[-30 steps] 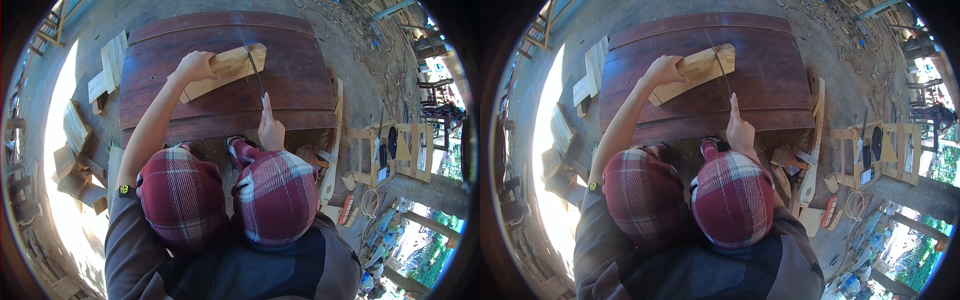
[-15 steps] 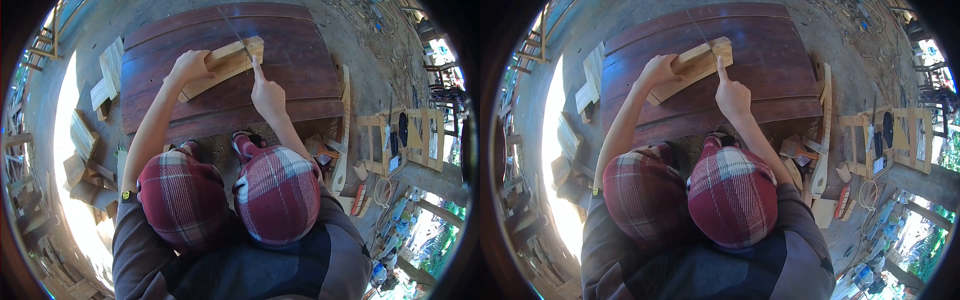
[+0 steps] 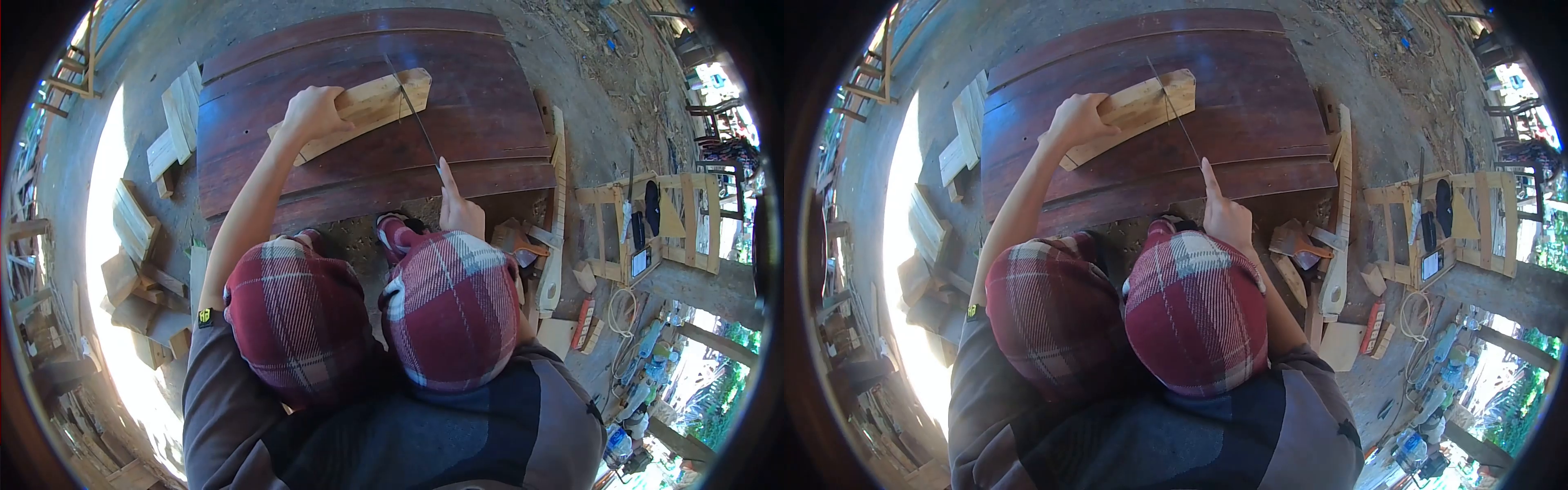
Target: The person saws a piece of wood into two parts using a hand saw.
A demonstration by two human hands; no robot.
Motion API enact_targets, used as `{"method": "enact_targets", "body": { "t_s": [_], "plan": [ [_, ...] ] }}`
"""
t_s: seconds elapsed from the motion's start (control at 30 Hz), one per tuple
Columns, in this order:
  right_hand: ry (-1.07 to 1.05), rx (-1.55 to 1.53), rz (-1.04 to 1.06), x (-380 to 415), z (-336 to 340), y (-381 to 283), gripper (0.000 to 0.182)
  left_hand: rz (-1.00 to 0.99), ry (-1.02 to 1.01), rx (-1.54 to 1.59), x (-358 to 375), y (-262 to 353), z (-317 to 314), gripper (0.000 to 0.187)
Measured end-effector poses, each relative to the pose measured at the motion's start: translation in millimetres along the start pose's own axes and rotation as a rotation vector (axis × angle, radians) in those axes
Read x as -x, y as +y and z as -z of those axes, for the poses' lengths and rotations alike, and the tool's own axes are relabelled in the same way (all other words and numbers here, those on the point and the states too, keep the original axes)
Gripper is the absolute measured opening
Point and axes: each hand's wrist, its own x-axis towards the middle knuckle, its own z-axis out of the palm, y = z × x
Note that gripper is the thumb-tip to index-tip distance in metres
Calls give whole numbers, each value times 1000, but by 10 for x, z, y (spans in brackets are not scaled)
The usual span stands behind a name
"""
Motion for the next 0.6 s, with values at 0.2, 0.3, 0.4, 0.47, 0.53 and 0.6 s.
{"method": "enact_targets", "body": {
  "t_s": [0.2, 0.3, 0.4, 0.47, 0.53, 0.6],
  "plan": [
    [25, 9, 17, -599, 43, -306, 62, -45, 51, -88, 143, 100, -80, 45],
    [26, 37, 12, -907, 89, -453, 62, 21, 27, -83, 146, 143, -39, 43],
    [-11, 25, 4, -926, 165, -439, 62, 53, 35, -64, 131, 170, -48, 42],
    [-30, 23, 3, -788, 224, -400, 61, 71, 39, -55, 143, 155, -50, 42],
    [-37, 46, -16, -527, 318, -386, 61, 83, 39, -48, 112, 133, -36, 43],
    [-120, 85, -45, -304, 533, -377, 60, 73, 50, -51, 111, 128, -63, 43]
  ]
}}
